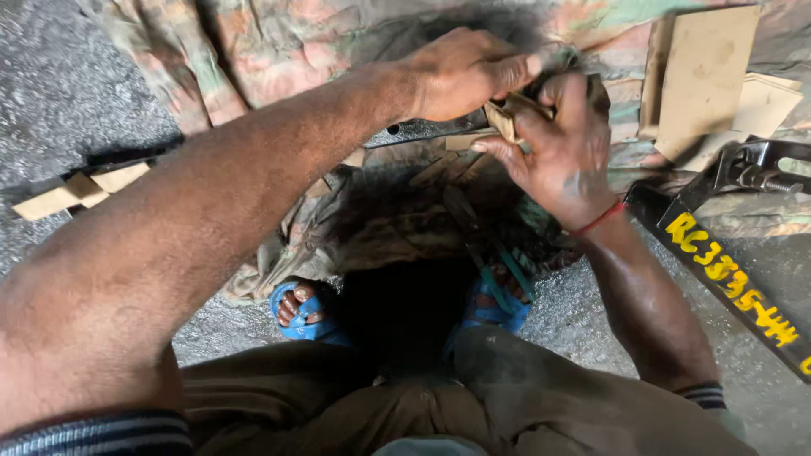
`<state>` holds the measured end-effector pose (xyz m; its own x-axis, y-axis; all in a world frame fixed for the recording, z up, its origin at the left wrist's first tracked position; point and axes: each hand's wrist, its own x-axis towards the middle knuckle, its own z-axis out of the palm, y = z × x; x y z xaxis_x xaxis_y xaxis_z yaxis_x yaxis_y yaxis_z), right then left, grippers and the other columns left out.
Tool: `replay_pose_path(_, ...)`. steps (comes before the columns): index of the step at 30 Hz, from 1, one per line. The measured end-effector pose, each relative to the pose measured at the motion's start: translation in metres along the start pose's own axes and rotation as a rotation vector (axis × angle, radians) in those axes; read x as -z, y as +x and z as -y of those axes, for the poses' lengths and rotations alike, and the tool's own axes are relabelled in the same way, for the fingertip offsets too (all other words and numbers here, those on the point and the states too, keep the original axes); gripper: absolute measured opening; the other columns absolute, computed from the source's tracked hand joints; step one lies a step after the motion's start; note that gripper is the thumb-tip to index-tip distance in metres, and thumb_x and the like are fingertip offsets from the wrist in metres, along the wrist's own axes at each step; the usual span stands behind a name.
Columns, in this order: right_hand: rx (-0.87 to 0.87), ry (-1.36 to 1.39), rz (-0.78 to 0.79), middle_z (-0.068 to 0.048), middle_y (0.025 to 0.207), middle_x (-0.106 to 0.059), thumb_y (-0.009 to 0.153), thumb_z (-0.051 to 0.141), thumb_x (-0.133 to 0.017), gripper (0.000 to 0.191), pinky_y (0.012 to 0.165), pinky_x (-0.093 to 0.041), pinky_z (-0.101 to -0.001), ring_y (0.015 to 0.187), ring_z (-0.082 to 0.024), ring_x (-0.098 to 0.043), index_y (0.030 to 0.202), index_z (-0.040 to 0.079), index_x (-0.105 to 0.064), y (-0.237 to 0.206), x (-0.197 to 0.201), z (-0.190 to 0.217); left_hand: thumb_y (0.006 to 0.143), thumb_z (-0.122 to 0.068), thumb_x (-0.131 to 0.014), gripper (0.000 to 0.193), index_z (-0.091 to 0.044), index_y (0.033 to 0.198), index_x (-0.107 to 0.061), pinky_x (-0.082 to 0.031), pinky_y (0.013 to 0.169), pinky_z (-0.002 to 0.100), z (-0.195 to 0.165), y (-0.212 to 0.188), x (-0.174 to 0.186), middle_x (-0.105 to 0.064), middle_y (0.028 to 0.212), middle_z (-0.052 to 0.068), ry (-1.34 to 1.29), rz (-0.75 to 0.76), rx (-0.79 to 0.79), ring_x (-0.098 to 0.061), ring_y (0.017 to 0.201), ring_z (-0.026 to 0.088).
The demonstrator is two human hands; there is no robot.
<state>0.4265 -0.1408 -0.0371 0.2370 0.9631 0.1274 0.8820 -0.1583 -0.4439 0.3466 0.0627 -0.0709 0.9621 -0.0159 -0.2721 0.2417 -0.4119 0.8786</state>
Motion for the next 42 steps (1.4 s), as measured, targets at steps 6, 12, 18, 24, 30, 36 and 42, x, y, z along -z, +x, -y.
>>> replay_pose_path(6,0.078,-0.163,0.204,-0.009,0.110,-0.047,0.097,0.044,-0.086,0.046,0.079,-0.048,-0.0431,0.095,-0.025,-0.059,0.119,0.007,-0.071,0.015,0.006,-0.005,0.092,-0.030,-0.047,0.031,-0.015,0.105,-0.070,-0.051,0.086,0.048,0.021,0.002,-0.007,-0.069,0.101,0.006,-0.013,0.288,0.261,-0.065,0.092,0.023)
replay_pose_path(12,-0.050,-0.107,0.316,-0.015,0.113,-0.047,0.086,0.047,-0.088,0.062,0.080,-0.050,-0.0461,0.097,-0.033,-0.058,0.128,0.005,-0.069,0.026,0.017,0.004,0.082,-0.017,-0.062,0.032,-0.012,0.113,-0.066,-0.050,0.088,0.046,0.026,0.005,0.001,-0.069,0.105,0.007,0.064,0.342,0.060,-0.062,0.100,0.027)
replay_pose_path(18,-0.022,0.062,0.221,-0.020,0.134,-0.041,0.075,0.017,-0.092,0.084,0.106,-0.053,-0.0478,0.125,-0.042,-0.054,0.139,0.005,-0.039,0.028,0.027,0.022,0.053,-0.012,-0.093,0.069,-0.009,0.119,-0.071,-0.034,0.104,0.060,0.032,-0.002,-0.034,-0.072,0.110,0.006,0.337,0.091,-0.292,-0.058,0.119,0.029)
replay_pose_path(24,-0.596,0.886,-0.023,-0.014,0.134,-0.043,0.084,0.014,-0.079,0.081,0.091,-0.055,-0.0378,0.111,-0.022,-0.060,0.148,0.009,-0.028,0.007,0.034,0.032,0.058,-0.004,-0.088,0.049,-0.009,0.106,-0.078,-0.040,0.108,0.053,0.035,-0.007,-0.038,-0.075,0.087,0.007,0.382,-0.022,-0.333,-0.070,0.092,0.024)
replay_pose_path(30,-1.021,1.350,-0.119,-0.018,0.100,-0.062,0.103,0.014,-0.064,0.045,0.073,-0.066,-0.0414,0.078,-0.020,-0.070,0.138,0.000,-0.039,-0.017,-0.020,0.013,0.069,-0.002,-0.084,0.042,-0.006,0.109,-0.077,-0.059,0.077,0.037,0.030,-0.002,-0.039,-0.074,0.087,0.011,0.321,0.108,-0.154,-0.073,0.084,0.024)
replay_pose_path(36,-0.958,1.177,-0.043,-0.017,0.120,-0.069,0.092,0.001,-0.059,0.051,0.074,-0.070,-0.0362,0.089,-0.024,-0.076,0.136,0.005,-0.036,-0.038,-0.021,0.011,0.057,0.004,-0.082,0.055,-0.008,0.110,-0.081,-0.059,0.072,0.039,0.033,-0.002,-0.039,-0.072,0.091,0.020,0.274,-0.017,-0.288,-0.071,0.086,0.031)
replay_pose_path(42,-0.909,0.947,-0.127,-0.012,0.112,-0.073,0.098,0.005,-0.077,0.029,0.073,-0.065,-0.0330,0.096,-0.016,-0.073,0.119,0.001,-0.057,-0.045,-0.040,0.006,0.055,0.005,-0.082,0.056,-0.004,0.110,-0.080,-0.058,0.075,0.040,0.030,-0.001,-0.038,-0.072,0.094,0.021,0.262,-0.056,-0.342,-0.071,0.088,0.034)
